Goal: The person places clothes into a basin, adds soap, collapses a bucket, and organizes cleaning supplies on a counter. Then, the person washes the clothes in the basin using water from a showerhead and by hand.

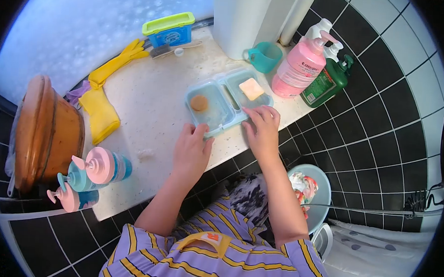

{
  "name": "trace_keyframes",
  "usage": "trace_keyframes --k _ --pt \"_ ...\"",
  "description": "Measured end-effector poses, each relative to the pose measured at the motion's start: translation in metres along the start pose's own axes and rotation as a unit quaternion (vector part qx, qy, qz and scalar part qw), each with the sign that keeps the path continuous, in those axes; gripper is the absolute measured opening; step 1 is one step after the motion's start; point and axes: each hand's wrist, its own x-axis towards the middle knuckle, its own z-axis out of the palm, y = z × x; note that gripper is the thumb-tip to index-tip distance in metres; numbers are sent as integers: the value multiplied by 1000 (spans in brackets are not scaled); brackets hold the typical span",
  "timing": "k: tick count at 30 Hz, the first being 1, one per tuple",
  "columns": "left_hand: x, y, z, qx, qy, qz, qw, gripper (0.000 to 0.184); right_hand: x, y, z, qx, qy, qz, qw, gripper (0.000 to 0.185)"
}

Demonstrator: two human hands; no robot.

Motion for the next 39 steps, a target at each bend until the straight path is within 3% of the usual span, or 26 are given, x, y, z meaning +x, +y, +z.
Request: trace_keyframes --k 8,14,17,26,35,39 --pt "11 -28 -22 92 101 -17 991 28 16 -25 36 115 -12 -47 992 38" --pt "16 -39 -26 75 121 -9 990 30 2 -25 36 110 -37 -2 993 41" --pt "18 -41 -21 36 75 -41 996 29 -4 -22 32 123 -44 5 991 41" --pt "23 1 4 -29 28 -25 999 28 -9 -2 14 108 -9 52 993 46" --pt "22 36 14 89 88 -29 992 39 -17 16 -26 110 -43 57 991 49" --pt "-6 74 33 -15 -26 170 985 40 -66 34 -76 132 -34 119 984 47"
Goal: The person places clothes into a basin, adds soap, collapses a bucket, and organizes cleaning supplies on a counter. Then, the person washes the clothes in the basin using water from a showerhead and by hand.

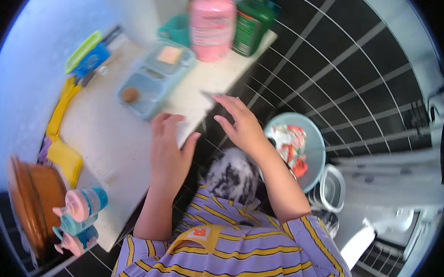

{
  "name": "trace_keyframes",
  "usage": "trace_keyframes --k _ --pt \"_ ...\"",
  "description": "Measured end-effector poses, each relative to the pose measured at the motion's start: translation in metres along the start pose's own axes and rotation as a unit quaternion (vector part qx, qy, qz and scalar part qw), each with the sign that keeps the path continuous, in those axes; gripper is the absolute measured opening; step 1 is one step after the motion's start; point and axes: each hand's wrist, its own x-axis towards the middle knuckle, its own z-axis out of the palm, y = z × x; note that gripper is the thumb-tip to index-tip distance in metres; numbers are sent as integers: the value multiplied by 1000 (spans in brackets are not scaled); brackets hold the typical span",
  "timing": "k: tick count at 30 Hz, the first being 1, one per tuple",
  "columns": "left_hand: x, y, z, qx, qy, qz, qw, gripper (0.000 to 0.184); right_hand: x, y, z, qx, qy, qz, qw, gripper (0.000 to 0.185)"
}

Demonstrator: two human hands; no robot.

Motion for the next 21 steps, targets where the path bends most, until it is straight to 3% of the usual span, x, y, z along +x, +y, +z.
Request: trace_keyframes --k 1,2,4,7,9,12,15,18,21 --pt "-1 14 16 -41 -51 53 996 39 -15 6 -17 12 6 26 1000 47" --pt "-1 30 34 -94 -113 69 987 38 -33 19 -32 -12 29 21 999 45" --pt "0 62 72 -164 -213 93 959 36 -76 43 -69 -9 62 100 993 40" --pt "8 104 139 -110 -263 186 940 32 -168 116 -106 -53 120 210 969 36" --pt "7 129 189 -96 -310 221 920 30 -227 147 -128 -77 94 341 932 36" --pt "-11 135 282 -43 -428 190 883 33 -287 190 -136 -73 33 512 855 36" --pt "-38 97 380 -11 -473 110 874 34 -323 252 -100 -27 14 526 850 37" --pt "-88 40 470 -53 -466 -39 882 35 -334 306 -52 -102 5 461 881 38" --pt "-114 36 481 -77 -447 -153 878 38 -343 347 -13 -211 -36 433 876 48"
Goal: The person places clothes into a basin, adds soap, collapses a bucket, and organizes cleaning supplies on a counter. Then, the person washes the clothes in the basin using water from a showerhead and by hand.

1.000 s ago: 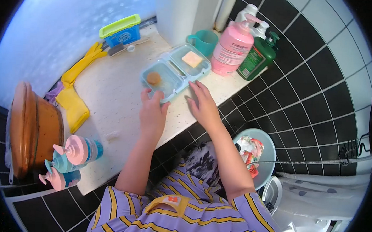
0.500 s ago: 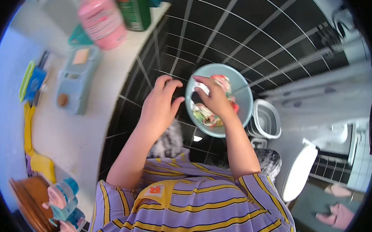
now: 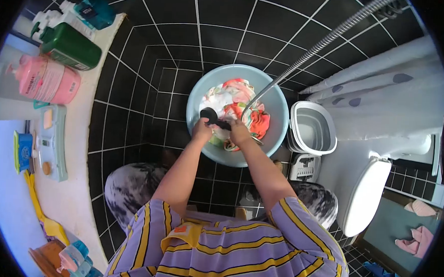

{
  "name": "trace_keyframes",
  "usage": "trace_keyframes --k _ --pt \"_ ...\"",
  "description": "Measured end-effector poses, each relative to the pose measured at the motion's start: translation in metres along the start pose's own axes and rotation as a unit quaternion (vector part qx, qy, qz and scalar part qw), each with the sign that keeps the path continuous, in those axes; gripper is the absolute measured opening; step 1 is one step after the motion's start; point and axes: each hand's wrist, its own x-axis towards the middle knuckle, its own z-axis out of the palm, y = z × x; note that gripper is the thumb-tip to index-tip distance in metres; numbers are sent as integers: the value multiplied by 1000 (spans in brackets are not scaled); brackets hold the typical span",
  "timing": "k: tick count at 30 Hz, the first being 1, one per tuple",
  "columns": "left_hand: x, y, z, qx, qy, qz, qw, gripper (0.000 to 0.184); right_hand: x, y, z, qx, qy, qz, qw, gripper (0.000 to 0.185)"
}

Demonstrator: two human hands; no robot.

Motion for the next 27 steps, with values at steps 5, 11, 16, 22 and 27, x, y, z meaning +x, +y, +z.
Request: trace_keyframes --k 5,11,16,22,27 --pt "43 -75 82 -153 33 -94 983 48 9 7 21 -50 -66 -6 997 52" --pt "50 -66 75 -340 80 -155 924 47 -4 7 -15 5 -2 -27 1000 51" --pt "75 -73 76 -437 -65 -128 888 37 -23 -3 -109 51 -5 -21 998 42" --pt "92 -33 93 -685 -269 -3 678 31 -51 5 -166 117 -87 -25 989 33" --pt "33 46 39 -136 -207 314 916 33 -66 5 -170 110 -113 -32 987 32"
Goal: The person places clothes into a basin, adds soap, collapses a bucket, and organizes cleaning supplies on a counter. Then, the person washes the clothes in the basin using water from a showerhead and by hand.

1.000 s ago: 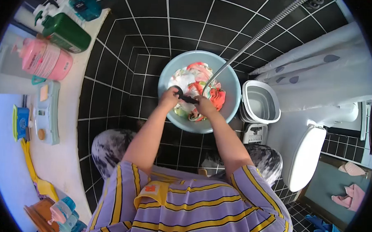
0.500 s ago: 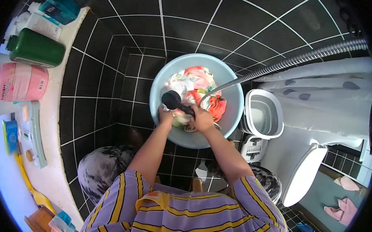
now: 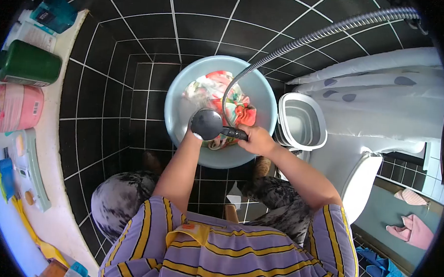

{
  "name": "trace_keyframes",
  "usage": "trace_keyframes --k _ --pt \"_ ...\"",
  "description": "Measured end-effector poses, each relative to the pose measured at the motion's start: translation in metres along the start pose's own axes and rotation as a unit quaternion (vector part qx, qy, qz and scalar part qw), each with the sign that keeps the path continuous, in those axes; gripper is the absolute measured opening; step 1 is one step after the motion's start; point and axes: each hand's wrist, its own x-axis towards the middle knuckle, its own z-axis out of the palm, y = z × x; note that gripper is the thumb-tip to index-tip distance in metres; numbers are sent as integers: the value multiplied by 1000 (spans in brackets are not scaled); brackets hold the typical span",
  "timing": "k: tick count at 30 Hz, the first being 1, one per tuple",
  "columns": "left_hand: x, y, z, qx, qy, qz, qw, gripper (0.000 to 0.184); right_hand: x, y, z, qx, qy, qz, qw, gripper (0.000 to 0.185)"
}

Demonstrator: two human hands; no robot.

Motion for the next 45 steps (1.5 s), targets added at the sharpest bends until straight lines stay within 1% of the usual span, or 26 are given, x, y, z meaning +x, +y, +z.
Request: trace_keyframes --k 1,2,3,5,7,9,11,12,14,15,16,19,21,22,23,24,25,26,29,32,35,38,39,41,42,45 --pt "1 -2 1 -25 4 -4 1000 34 0 1 3 -8 -6 0 1000 32" --pt "2 -8 2 -100 12 -23 995 35 -1 4 9 -2 21 -26 999 34" --pt "4 -16 5 -200 23 -46 979 36 1 6 14 1 19 -21 1000 35" --pt "2 -31 8 -379 55 -87 920 38 4 5 24 9 15 -11 1000 37" --pt "-5 -34 11 -522 88 -107 842 40 9 3 31 26 -1 11 1000 39" --pt "-18 -31 13 -642 108 -97 753 43 15 6 36 46 -7 27 999 40" --pt "-34 -14 11 -743 101 -79 656 45 19 16 48 72 -7 39 997 41" --pt "-39 -2 9 -786 84 -69 609 47 21 24 55 58 -3 36 998 40" --pt "-33 -18 1 -708 259 -210 622 52 31 44 69 29 4 27 999 38" --pt "-34 -28 -1 -654 344 -279 613 54 38 54 79 -6 5 26 1000 40" --pt "-37 -35 -3 -603 364 -309 639 55 48 61 88 -41 4 25 999 41" --pt "-44 -59 -3 -494 404 -294 711 57 73 65 106 -108 -6 50 993 48" --pt "-52 -79 1 -311 384 -255 831 57 83 61 123 -155 0 66 986 54" --pt "-53 -86 1 -213 365 -229 877 58 90 64 133 -188 14 67 980 58" --pt "-56 -92 5 -90 339 -242 905 59 96 68 140 -222 27 69 972 62" --pt "-57 -95 12 35 309 -250 917 61 100 70 144 -233 48 70 969 62" --pt "-59 -85 17 158 271 -255 915 64 99 71 148 -244 68 73 965 63" --pt "-63 -76 20 214 219 -243 920 81 99 73 151 -255 87 77 960 64" --pt "-65 -74 30 327 156 -274 891 87 96 79 155 -243 93 55 964 63" --pt "-64 -62 33 360 134 -261 886 83 82 70 135 -166 119 13 979 58" --pt "-61 -55 33 359 145 -251 887 76 93 77 134 -15 110 70 991 51" --pt "-59 -40 33 383 180 -232 876 66 102 80 132 53 221 41 973 37" --pt "-57 -35 37 396 189 -221 871 63 100 83 126 77 246 51 965 32" --pt "-51 -24 40 349 243 -113 898 52 93 95 107 120 301 69 944 24" --pt "-46 -19 41 342 247 -84 903 47 78 88 86 113 375 41 919 15" --pt "-37 1 51 332 243 -21 911 38 31 101 32 23 465 85 881 16"
